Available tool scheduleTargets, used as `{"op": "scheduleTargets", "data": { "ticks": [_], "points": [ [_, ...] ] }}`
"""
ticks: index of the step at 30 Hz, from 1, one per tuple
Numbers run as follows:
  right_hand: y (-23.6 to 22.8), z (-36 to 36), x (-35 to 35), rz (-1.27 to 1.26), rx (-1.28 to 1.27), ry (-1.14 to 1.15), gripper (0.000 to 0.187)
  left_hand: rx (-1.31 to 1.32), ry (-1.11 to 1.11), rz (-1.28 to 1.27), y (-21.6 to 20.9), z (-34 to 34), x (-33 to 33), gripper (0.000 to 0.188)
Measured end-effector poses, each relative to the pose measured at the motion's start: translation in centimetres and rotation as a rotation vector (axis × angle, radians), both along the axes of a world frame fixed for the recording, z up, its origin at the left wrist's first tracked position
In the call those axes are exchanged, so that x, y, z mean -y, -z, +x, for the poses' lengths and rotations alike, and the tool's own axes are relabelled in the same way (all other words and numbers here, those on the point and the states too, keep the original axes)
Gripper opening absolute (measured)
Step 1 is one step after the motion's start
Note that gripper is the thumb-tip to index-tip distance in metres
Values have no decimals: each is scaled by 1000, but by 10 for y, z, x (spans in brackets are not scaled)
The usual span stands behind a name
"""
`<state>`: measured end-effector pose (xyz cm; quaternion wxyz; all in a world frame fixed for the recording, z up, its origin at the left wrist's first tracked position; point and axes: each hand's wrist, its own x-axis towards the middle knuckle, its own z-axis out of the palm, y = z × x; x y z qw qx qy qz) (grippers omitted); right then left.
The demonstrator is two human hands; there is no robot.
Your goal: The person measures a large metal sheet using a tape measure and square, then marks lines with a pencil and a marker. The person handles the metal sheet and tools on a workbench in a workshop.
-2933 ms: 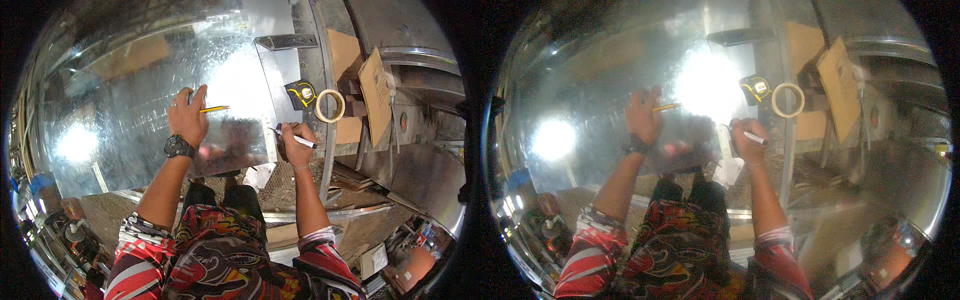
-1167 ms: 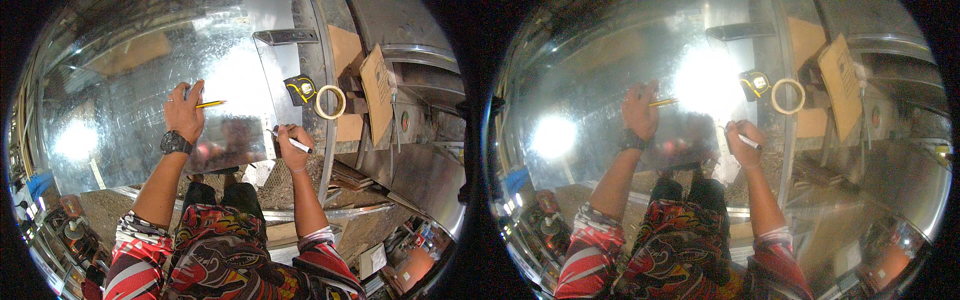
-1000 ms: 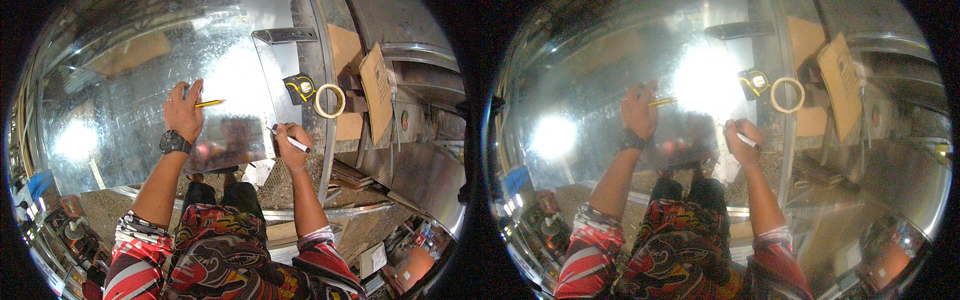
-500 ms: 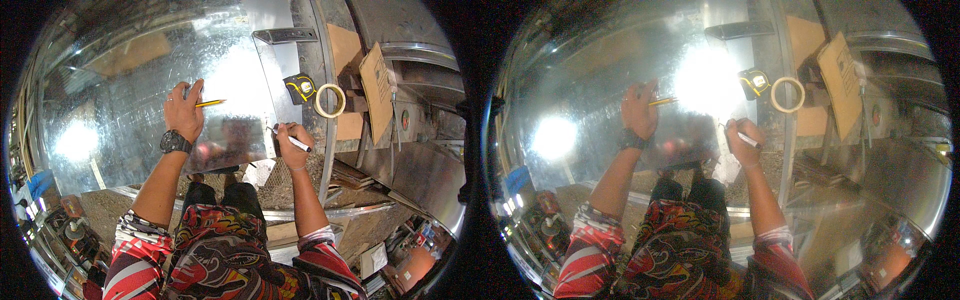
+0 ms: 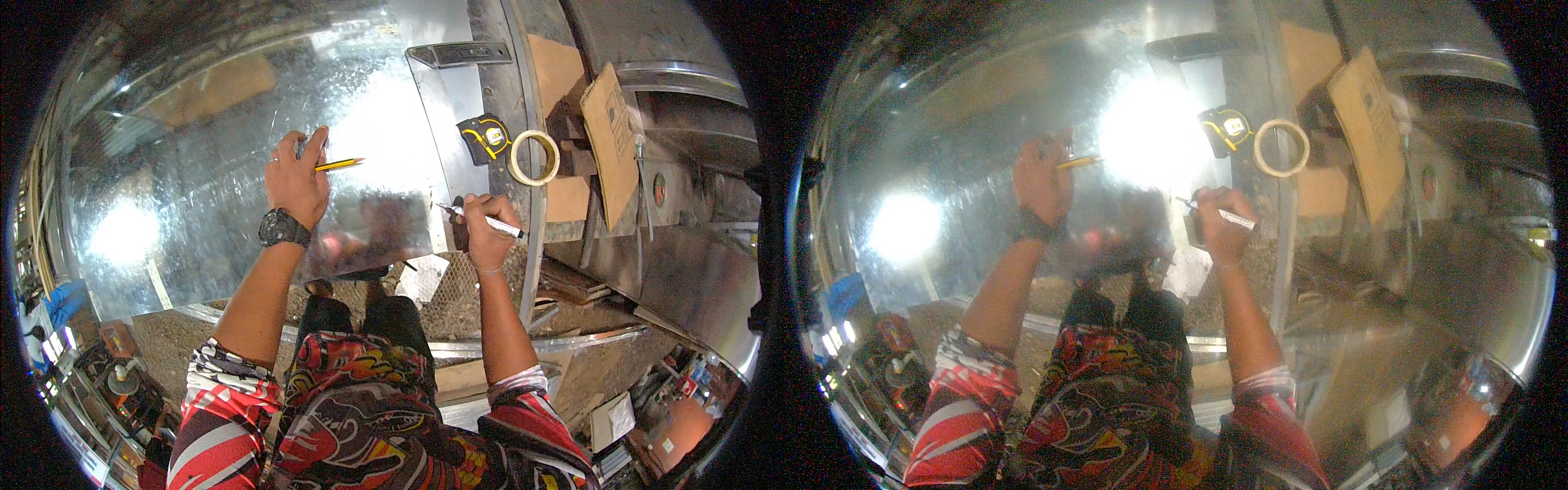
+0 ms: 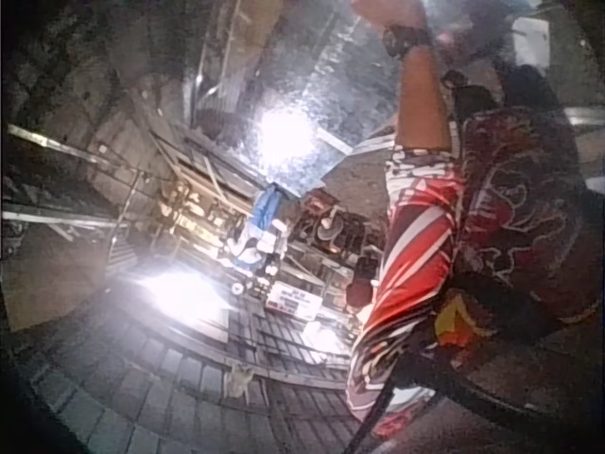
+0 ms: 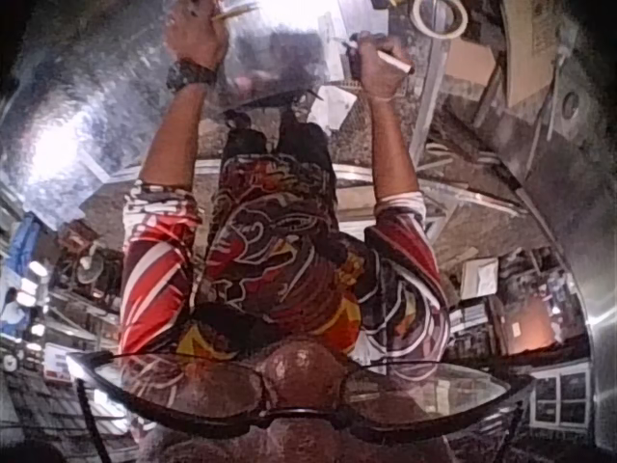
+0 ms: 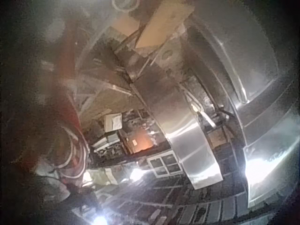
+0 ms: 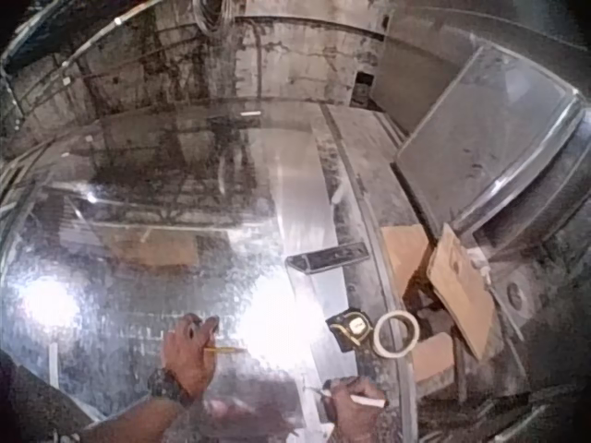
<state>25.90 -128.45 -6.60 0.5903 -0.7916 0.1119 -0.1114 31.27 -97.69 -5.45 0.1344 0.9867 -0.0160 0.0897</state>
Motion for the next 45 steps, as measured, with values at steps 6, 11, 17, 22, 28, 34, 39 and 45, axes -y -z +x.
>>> {"op": "scheduleTargets", "data": {
  "ticks": [6, 11, 17, 22, 28, 34, 39, 45],
  "points": [
    [-9, -30, 7, -164, 16, -134, 33, 4, -10, 13, 0, -3, -5, 42],
    [-16, -44, 0, -262, -61, -152, 31, 5, 5, 19, -3, -4, -9, 40],
    [-18, -42, -5, -161, -15, -152, 30, 86, 11, 16, -2, -7, -9, 38],
    [-21, -40, -4, -194, -18, -158, 29, 63, 12, 26, -2, -5, -6, 40],
    [-21, -40, -1, -225, -65, -164, 25, 55, 6, 45, 1, -5, -5, 41],
    [-21, -39, 4, -192, -74, -186, 27, 53, -10, 36, 3, -4, -4, 40],
    [-18, -38, -1, -178, -6, -161, 31, 31, -2, 22, -4, -3, -2, 41],
    [-25, -35, -3, -173, -18, -187, 32, 42, 2, 42, -1, -3, -3, 42]
  ]
}}
